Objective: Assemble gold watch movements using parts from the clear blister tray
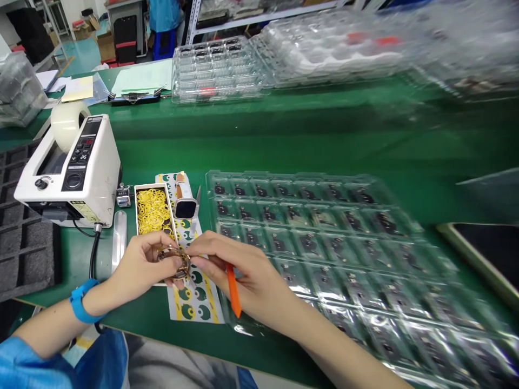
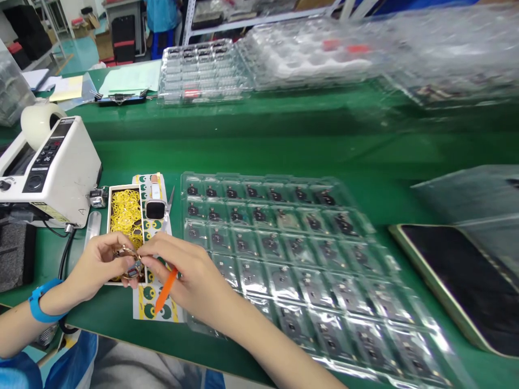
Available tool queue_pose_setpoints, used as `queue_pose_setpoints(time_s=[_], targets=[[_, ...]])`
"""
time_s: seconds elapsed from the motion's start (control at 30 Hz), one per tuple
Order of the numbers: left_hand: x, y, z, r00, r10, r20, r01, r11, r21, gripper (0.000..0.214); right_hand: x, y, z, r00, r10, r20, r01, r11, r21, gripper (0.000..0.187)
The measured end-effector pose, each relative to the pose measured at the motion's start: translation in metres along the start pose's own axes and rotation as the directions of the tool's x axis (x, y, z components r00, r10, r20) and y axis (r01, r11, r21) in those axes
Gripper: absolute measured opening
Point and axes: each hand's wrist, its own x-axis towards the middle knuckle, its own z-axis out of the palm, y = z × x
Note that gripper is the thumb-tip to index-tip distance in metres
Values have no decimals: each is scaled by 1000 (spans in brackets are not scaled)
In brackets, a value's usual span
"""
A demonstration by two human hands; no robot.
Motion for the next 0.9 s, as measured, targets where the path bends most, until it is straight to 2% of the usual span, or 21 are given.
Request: queue_pose_setpoints(time_s=[0.17, 0.4, 0.5, 0.57, 0.6, 0.63, 0.7, 0.73, 0.77, 0.8, 0.83, 0.9], targets=[[1, -1, 0, 997, 75, -29, -72, 994, 78, 19, -3, -2, 9, 1000, -4, 18, 5, 999, -50, 14], [2, -2, -1, 998, 58, 19, -59, 998, 36, 23, -4, -3, 2, 981, 139, 133, -131, 989, -71, 23], [3, -2, -1, 997, 74, 37, -77, 995, 59, 29, -5, -2, 3, 975, 202, 95, -200, 979, -35, 32], [3, -3, 0, 984, 175, -5, -172, 972, 162, 28, -5, -1, 7, 956, 292, 36, -293, 956, 25, 39], [3, -5, -1, 961, 272, -39, -253, 932, 260, 25, -4, -2, 9, 938, 345, 10, -345, 936, 65, 43], [3, -7, -1, 918, 392, -60, -342, 859, 381, 21, -4, -3, 10, 917, 398, -6, -395, 912, 112, 46], [4, -14, -4, 784, 621, -7, -478, 610, 632, 15, -1, -6, 13, 876, 482, 11, -472, 852, 224, 52], [4, -18, -6, 719, 692, 60, -508, 465, 725, 18, 0, -7, 15, 856, 515, 44, -505, 814, 287, 53], [4, -22, -8, 676, 724, 138, -518, 334, 787, 23, 1, -9, 17, 836, 542, 80, -533, 769, 353, 54], [3, -26, -8, 657, 723, 211, -515, 228, 826, 28, 1, -9, 19, 816, 567, 116, -558, 718, 417, 54], [2, -29, -9, 662, 703, 260, -499, 154, 853, 31, 1, -10, 21, 796, 586, 149, -578, 665, 473, 53], [-1, -32, -7, 699, 657, 283, -459, 109, 882, 35, -1, -8, 23, 778, 607, 163, -585, 606, 539, 50]])
